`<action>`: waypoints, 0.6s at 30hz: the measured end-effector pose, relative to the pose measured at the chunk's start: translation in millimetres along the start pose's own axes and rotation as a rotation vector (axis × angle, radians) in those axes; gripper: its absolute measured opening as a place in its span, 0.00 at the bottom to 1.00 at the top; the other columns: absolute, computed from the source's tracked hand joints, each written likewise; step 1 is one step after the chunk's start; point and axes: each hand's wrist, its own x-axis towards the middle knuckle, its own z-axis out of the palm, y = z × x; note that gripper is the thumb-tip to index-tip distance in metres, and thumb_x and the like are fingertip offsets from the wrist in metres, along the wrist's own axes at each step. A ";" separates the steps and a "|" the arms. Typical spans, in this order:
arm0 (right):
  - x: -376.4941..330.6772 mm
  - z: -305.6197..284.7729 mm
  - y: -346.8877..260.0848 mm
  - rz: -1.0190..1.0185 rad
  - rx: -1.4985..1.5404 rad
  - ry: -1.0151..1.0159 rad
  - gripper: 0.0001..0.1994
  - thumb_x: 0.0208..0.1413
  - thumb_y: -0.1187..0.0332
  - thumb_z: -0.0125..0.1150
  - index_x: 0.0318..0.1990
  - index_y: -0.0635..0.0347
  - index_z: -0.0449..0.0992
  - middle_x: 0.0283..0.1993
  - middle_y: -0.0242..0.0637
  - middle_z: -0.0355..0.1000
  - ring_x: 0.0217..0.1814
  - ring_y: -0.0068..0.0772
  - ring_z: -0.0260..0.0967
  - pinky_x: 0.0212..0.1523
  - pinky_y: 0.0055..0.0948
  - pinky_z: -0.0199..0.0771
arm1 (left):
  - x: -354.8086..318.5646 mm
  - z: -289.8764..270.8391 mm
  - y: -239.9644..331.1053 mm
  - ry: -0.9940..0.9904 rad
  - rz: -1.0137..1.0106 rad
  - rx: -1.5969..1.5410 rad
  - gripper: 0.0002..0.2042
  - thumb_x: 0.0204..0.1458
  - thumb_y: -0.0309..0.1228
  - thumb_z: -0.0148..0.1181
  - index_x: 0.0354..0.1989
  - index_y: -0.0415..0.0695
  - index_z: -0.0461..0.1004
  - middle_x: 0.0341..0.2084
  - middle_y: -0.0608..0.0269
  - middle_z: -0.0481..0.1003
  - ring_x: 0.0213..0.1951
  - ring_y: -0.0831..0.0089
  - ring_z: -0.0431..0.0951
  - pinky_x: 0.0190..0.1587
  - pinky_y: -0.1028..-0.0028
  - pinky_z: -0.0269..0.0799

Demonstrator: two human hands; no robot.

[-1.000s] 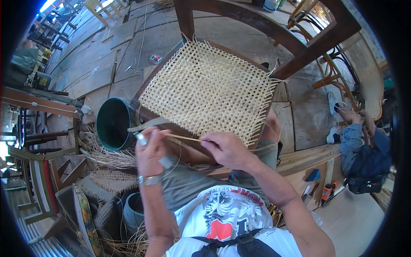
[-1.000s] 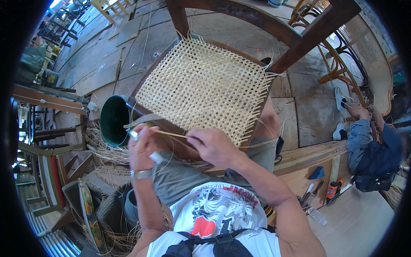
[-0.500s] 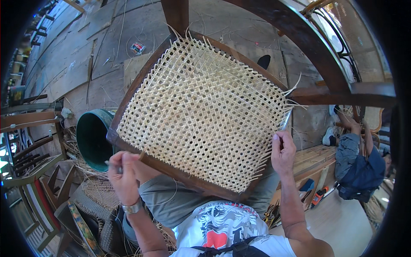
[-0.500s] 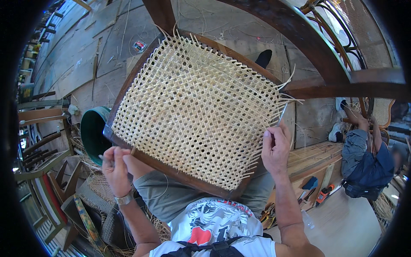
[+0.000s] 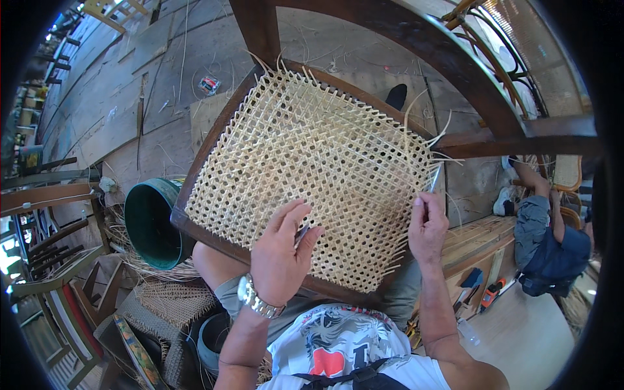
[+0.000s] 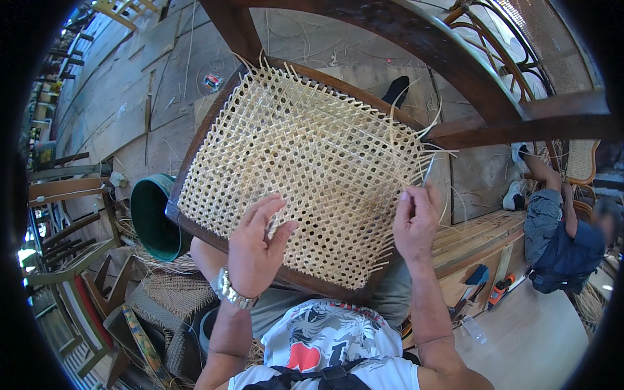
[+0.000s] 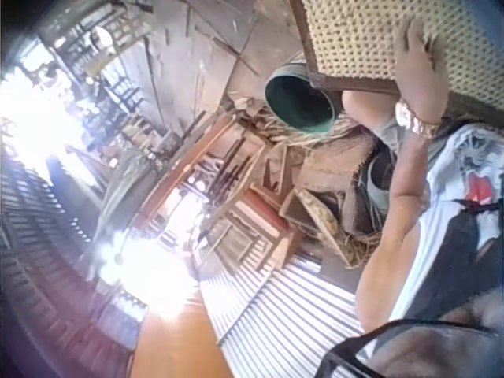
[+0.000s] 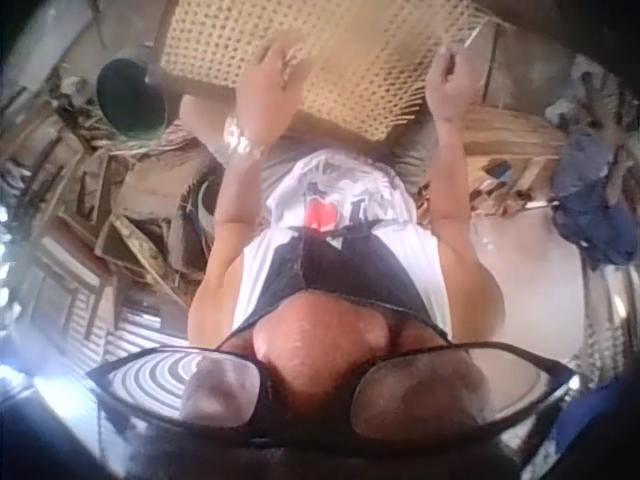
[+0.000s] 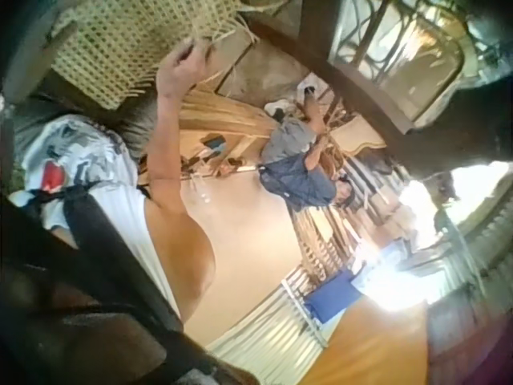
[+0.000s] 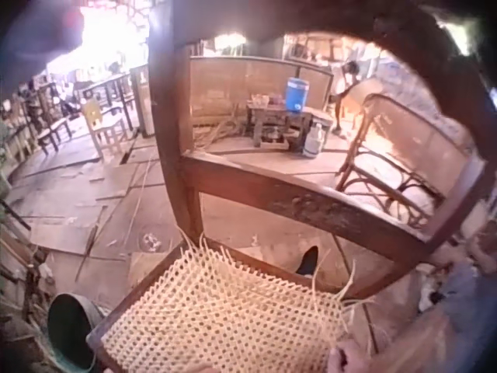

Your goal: Repairing the woven seat of a wooden chair using natural fibers and various hand tools.

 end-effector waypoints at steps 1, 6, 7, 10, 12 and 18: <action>-3.1 -1.8 -8.7 -0.093 -0.020 -0.002 0.04 0.60 0.77 0.57 0.41 0.64 0.75 0.42 0.45 0.71 0.33 0.33 0.67 0.33 0.29 0.68 | -9.5 1.1 0.9 0.006 0.011 0.004 0.17 0.54 0.31 0.66 0.51 0.39 0.75 0.53 0.48 0.75 0.49 0.53 0.79 0.47 0.64 0.76; -49.3 -11.2 -54.6 -0.075 0.193 -0.106 0.05 0.61 0.75 0.58 0.42 0.63 0.75 0.30 0.40 0.73 0.25 0.28 0.69 0.26 0.27 0.67 | -29.1 5.4 -36.6 0.340 0.049 0.340 0.22 0.57 0.36 0.63 0.59 0.42 0.70 0.63 0.43 0.65 0.53 0.47 0.76 0.48 0.58 0.76; -64.3 -8.2 -53.1 -0.077 0.289 -0.142 0.05 0.61 0.75 0.58 0.43 0.63 0.75 0.28 0.38 0.72 0.24 0.26 0.67 0.25 0.26 0.66 | -28.0 6.8 -46.2 0.415 0.056 0.436 0.22 0.58 0.37 0.62 0.59 0.43 0.70 0.65 0.43 0.64 0.47 0.47 0.80 0.40 0.59 0.80; -102.6 -23.9 -48.8 -0.058 0.382 -0.200 0.05 0.62 0.76 0.57 0.43 0.63 0.75 0.26 0.37 0.71 0.22 0.24 0.66 0.24 0.25 0.65 | -24.1 23.0 -53.7 0.378 0.038 0.523 0.21 0.57 0.37 0.62 0.57 0.44 0.70 0.66 0.46 0.64 0.45 0.50 0.81 0.37 0.59 0.80; -125.2 -37.1 -40.8 -0.018 0.392 -0.227 0.04 0.62 0.75 0.57 0.43 0.64 0.75 0.27 0.37 0.70 0.23 0.23 0.66 0.26 0.25 0.66 | -31.1 32.5 -21.1 0.218 0.071 0.510 0.20 0.57 0.36 0.62 0.57 0.44 0.71 0.64 0.48 0.67 0.46 0.50 0.81 0.41 0.60 0.80; -133.1 -90.8 77.7 0.357 0.313 0.156 0.07 0.65 0.70 0.55 0.41 0.64 0.76 0.27 0.36 0.71 0.26 0.20 0.66 0.29 0.26 0.67 | -100.3 94.1 36.9 -0.316 0.688 0.014 0.20 0.53 0.30 0.65 0.56 0.48 0.73 0.59 0.54 0.73 0.41 0.54 0.82 0.39 0.66 0.80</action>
